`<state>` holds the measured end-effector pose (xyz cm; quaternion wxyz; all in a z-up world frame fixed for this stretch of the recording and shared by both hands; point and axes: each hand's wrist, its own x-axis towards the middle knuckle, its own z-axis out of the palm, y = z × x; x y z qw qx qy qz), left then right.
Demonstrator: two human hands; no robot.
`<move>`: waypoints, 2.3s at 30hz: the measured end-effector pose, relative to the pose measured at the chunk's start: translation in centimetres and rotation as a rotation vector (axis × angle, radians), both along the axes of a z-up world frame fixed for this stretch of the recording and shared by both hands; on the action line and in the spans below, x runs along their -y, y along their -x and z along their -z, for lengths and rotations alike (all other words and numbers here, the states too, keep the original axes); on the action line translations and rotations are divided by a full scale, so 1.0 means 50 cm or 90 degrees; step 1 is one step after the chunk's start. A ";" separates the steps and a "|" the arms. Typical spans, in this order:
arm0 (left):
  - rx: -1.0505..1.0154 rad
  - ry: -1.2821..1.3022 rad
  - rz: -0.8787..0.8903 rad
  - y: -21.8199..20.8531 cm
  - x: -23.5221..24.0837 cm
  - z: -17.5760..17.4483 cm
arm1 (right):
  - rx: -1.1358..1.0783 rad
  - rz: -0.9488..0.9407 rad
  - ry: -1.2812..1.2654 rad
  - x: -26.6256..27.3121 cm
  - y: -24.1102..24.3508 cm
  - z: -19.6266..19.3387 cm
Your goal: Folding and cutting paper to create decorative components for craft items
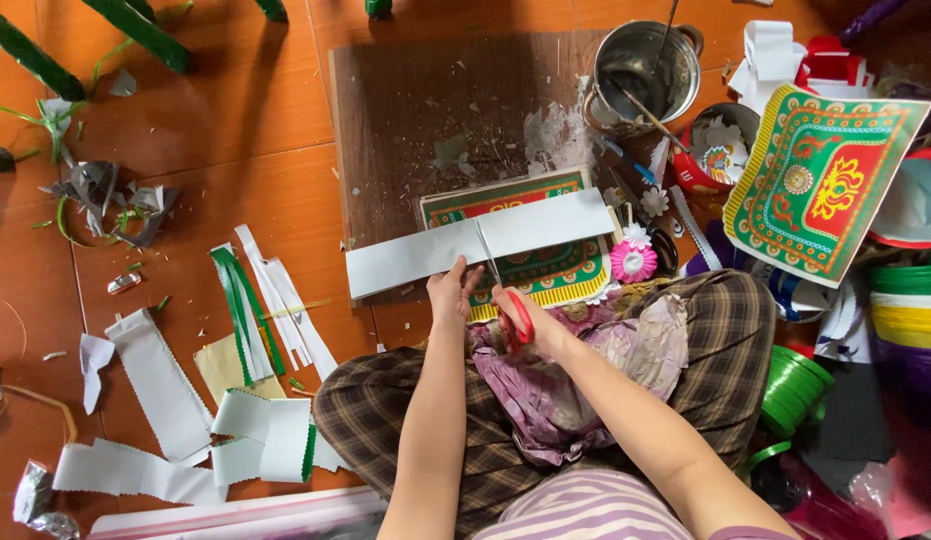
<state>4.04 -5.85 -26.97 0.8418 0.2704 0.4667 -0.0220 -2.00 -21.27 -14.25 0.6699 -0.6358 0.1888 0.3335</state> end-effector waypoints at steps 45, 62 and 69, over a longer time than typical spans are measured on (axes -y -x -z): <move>0.080 -0.192 -0.013 0.042 0.001 -0.288 | 0.354 -0.198 0.435 -0.018 -0.006 0.003; 0.459 -0.270 0.643 0.097 -0.040 -0.491 | 0.310 0.123 -0.033 0.134 -0.030 -0.254; 0.438 -0.299 0.607 0.105 -0.068 -0.457 | 0.342 0.046 -0.011 0.108 -0.026 -0.296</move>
